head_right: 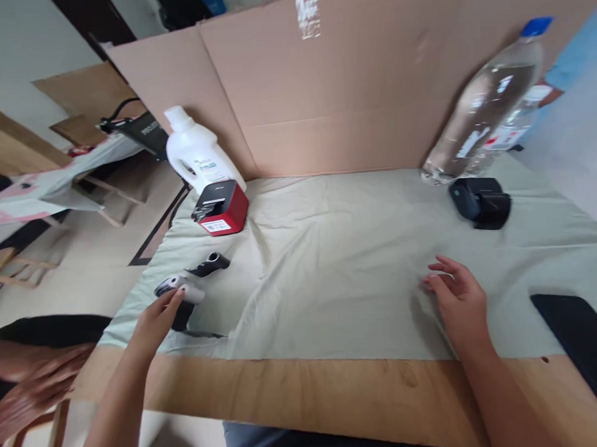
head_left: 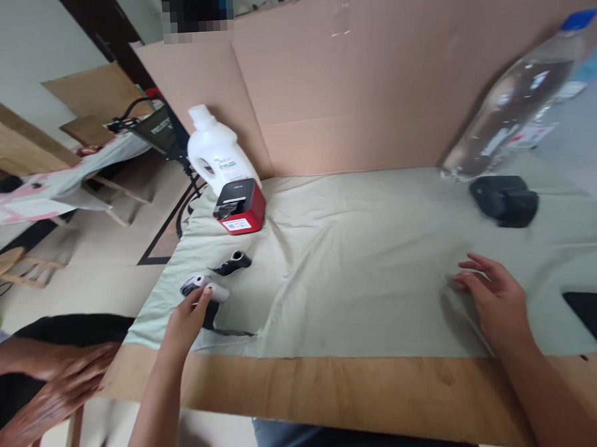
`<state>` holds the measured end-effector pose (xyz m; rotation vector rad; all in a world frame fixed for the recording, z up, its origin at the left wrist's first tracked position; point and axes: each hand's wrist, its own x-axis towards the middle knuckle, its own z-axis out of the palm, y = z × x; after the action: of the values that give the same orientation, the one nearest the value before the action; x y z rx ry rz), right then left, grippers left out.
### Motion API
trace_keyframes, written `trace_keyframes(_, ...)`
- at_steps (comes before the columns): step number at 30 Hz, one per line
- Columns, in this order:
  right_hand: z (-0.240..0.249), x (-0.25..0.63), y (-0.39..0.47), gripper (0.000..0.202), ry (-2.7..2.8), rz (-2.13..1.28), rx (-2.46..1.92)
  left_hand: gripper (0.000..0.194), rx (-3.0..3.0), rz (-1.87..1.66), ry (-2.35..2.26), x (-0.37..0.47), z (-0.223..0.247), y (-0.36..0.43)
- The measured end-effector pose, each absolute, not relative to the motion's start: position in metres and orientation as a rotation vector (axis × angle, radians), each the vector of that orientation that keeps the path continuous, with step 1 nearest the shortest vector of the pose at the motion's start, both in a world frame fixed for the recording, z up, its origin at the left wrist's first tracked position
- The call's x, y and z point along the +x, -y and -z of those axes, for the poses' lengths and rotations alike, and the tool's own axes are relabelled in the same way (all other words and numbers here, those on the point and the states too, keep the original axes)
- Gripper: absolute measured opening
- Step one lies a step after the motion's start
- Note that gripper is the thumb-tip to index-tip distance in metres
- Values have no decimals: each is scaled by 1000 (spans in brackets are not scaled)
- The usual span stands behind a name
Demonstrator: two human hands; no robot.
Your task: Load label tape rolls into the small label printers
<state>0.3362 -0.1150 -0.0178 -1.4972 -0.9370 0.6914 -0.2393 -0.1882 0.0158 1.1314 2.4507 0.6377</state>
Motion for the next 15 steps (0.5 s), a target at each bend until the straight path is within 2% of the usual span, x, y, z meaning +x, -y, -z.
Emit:
trace_keyframes(4, 5, 349, 113, 41, 964, -619, -1505, 56, 1265, -586, -2579, -238, -17, 192)
trace_keyframes(10, -20, 420, 64, 39, 1168, -334, -1745, 57, 1352, -224, -2652, -261, -30, 192)
trace_keyframes(13, -21, 464, 10, 59, 1193, -112, -1967, 56, 1437, -249, -2685, -258, -41, 193)
trace_keyframes(15, -17, 485, -25, 75, 1136, -164, -2082, 49, 1571, -477, -2749, -239, -48, 194)
